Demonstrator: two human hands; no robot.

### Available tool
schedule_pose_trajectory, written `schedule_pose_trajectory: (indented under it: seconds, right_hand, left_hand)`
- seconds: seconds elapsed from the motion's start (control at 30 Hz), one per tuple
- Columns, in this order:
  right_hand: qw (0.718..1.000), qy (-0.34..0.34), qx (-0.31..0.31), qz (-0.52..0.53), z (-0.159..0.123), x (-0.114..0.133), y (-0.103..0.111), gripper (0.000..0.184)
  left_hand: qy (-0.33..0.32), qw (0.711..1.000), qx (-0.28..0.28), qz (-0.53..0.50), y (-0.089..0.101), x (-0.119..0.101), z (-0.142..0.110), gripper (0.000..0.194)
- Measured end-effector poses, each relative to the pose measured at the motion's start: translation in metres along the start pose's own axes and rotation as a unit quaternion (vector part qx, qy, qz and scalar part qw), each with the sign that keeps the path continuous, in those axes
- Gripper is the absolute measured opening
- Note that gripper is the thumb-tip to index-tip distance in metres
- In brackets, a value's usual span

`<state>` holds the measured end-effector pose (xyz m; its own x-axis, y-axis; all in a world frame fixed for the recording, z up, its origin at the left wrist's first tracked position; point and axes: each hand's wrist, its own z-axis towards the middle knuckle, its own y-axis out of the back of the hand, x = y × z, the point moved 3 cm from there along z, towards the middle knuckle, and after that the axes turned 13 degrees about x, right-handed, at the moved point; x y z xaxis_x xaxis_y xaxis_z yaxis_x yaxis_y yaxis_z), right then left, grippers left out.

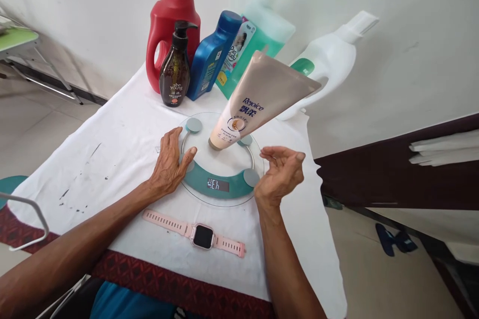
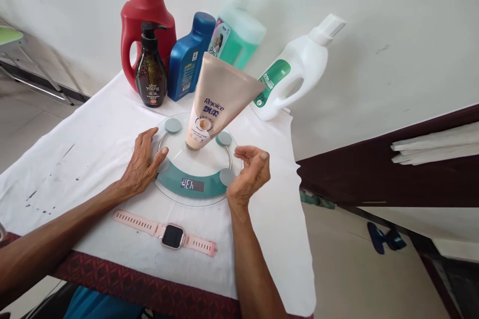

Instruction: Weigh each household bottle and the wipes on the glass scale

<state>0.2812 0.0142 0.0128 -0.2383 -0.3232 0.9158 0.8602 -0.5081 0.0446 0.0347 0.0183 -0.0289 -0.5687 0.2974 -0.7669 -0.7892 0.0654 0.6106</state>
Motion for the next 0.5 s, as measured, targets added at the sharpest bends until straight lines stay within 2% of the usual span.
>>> schedule_pose_trajectory:
  seconds: [0.1,0.27,0.5]
  right_hand:
    - [0.998,0.014,-0.036,-0.056,-0.006,-0.012,0.011,0.056]
    - [0.995,0.041,-0.040,-0.084,-0.001,-0.014,0.014,0.051]
    - [0.994,0.027,-0.046,-0.099,-0.001,-0.013,0.020,0.052]
  left_hand:
    - [0.005,1.000,0.006,0.004,0.001,0.000,0.001,0.065]
    - [0.010,1.000,0.022,0.003,0.002,0.000,0.002,0.065]
    - [0.013,1.000,0.026,-0.002,0.003,-0.001,0.002,0.063]
